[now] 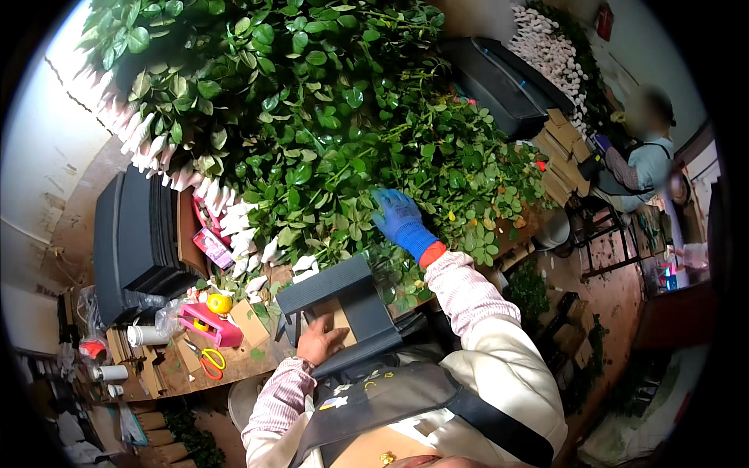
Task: The person arranges white flower buds and green leaves into black trays, using shears to trim stems and placing the arranged trays on a nearby surface. The workspace includes a large pile of greenery and various tools on a wooden table.
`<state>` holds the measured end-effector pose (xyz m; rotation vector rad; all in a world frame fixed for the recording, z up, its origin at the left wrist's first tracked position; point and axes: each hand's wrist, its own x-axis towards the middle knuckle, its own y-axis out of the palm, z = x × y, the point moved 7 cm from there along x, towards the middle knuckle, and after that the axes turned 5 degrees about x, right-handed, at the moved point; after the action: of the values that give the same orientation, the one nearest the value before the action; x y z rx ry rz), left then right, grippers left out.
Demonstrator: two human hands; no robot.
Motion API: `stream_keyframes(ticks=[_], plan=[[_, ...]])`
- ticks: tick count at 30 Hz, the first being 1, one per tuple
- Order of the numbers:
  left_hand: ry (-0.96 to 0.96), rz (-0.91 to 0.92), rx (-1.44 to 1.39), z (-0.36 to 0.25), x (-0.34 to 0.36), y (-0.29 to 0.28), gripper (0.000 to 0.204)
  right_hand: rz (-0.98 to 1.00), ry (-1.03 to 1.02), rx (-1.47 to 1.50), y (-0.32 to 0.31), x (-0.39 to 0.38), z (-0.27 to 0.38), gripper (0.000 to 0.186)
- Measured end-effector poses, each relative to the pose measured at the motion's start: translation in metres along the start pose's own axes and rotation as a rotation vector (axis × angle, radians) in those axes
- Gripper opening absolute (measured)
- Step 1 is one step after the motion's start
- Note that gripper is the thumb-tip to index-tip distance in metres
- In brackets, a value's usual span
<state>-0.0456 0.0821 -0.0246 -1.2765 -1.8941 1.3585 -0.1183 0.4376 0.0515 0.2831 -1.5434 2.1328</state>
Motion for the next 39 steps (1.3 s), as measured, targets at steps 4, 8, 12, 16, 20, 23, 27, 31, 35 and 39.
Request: stream_keyframes(ticks=[4, 8, 12, 16, 20, 23, 27, 31, 35, 39], plan=[[-0.039, -0.015, -0.018, 0.0, -0.007, 0.0, 0.05, 0.822, 0.093, -0.262, 0.084, -0.07, -0.019, 0.032], [-0.066, -0.005, -0.034, 0.0, -0.006, 0.0, 0.049, 0.906, 0.046, -0.243, 0.08, -0.092, -0.015, 0.033], [-0.097, 0.014, -0.066, 0.004, -0.011, 0.003, 0.05, 0.371, 0.047, -0.125, 0.04, 0.002, -0.008, 0.029], [-0.088, 0.0, -0.065, 0.003, -0.011, 0.0, 0.052, 0.282, -0.042, -0.202, 0.085, 0.074, -0.026, 0.03], [-0.05, 0.0, -0.081, 0.008, -0.002, 0.0, 0.057, 0.341, 0.253, 0.4, 0.147, 0.084, -0.102, 0.04], [-0.096, 0.011, -0.074, 0.007, -0.015, 0.003, 0.053, 0.402, -0.29, -0.071, 0.045, 0.107, 0.0, 0.031], [-0.075, -0.007, -0.074, 0.009, -0.011, 0.004, 0.056, 0.045, -0.528, 0.068, -0.059, 0.087, 0.032, 0.039], [-0.015, -0.087, -0.062, 0.015, -0.016, 0.011, 0.053, 0.02, -0.448, 0.149, -0.129, 0.057, 0.047, 0.046], [-0.063, -0.072, -0.164, 0.033, -0.023, 0.038, 0.064, 0.026, -0.562, 0.111, -0.194, -0.007, 0.092, 0.048], [-0.282, -0.096, -0.538, 0.058, -0.025, 0.057, 0.092, 0.415, -0.569, 0.1, -0.173, -0.049, 0.056, 0.049]])
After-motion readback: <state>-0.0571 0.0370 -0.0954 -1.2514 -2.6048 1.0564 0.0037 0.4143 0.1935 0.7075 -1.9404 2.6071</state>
